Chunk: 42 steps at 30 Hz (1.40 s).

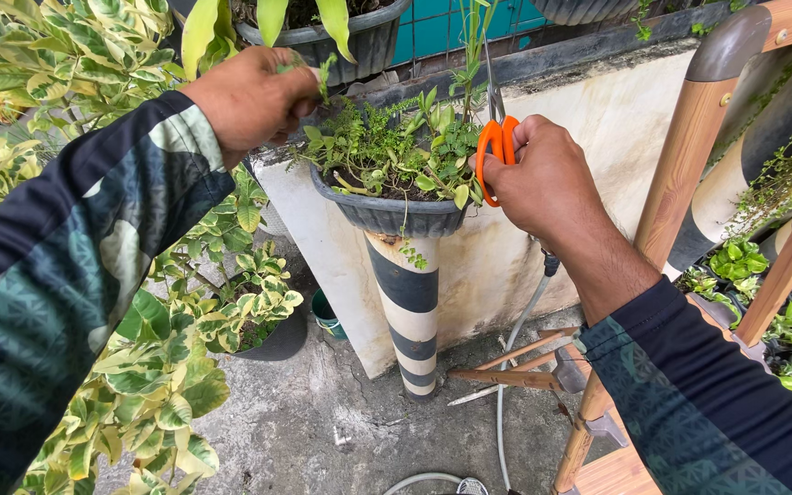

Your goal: The person trims a plant in a wall-mounted planter using scissors, removing specific leaves and stems by hand. They move between different parts of the plant, cutting small sections and discarding or setting them aside.

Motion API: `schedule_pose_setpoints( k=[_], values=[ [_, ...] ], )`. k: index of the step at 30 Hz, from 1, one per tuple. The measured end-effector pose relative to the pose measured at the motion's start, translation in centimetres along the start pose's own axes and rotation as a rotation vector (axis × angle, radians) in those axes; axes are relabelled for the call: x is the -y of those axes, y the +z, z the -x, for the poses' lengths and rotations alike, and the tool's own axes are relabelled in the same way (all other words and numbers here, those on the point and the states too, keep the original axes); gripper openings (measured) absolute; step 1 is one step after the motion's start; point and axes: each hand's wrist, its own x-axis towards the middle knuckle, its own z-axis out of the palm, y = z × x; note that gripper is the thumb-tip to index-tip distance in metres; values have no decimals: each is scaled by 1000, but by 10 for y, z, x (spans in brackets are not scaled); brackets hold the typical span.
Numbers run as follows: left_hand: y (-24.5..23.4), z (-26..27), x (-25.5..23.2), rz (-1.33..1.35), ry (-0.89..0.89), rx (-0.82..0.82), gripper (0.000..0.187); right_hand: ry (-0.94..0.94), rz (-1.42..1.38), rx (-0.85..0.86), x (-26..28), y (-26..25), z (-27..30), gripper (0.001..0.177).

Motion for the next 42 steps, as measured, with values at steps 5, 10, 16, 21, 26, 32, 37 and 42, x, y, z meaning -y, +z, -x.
schedule_pose_setpoints(
  k=[5,10,16,21,26,32,37,42],
  values=[
    [1,6,8,513,-12,-153,14,-17,16,-11,0,0,0,27],
    [11,-6,8,708,-154,-113,6,-29,32,-23,-2,2,-1,29],
    [31,-8,-23,-403,29,-56,23,-19,20,-18,-3,2,-1,31],
    [45,-1,-51,-1035,-47,63,28,-23,22,-36,-2,1,0,31],
    [52,-9,-56,-1160,-109,64,45,4,19,-14,1,-1,3,28],
    [55,-15,-48,-1246,-13,119,41,-15,11,-4,4,-2,3,26],
    [58,-21,-55,-1376,4,232,40,3,21,9,6,-3,3,25],
    [56,-22,-55,-1483,40,322,33,3,17,11,6,-2,2,26]
  ],
)
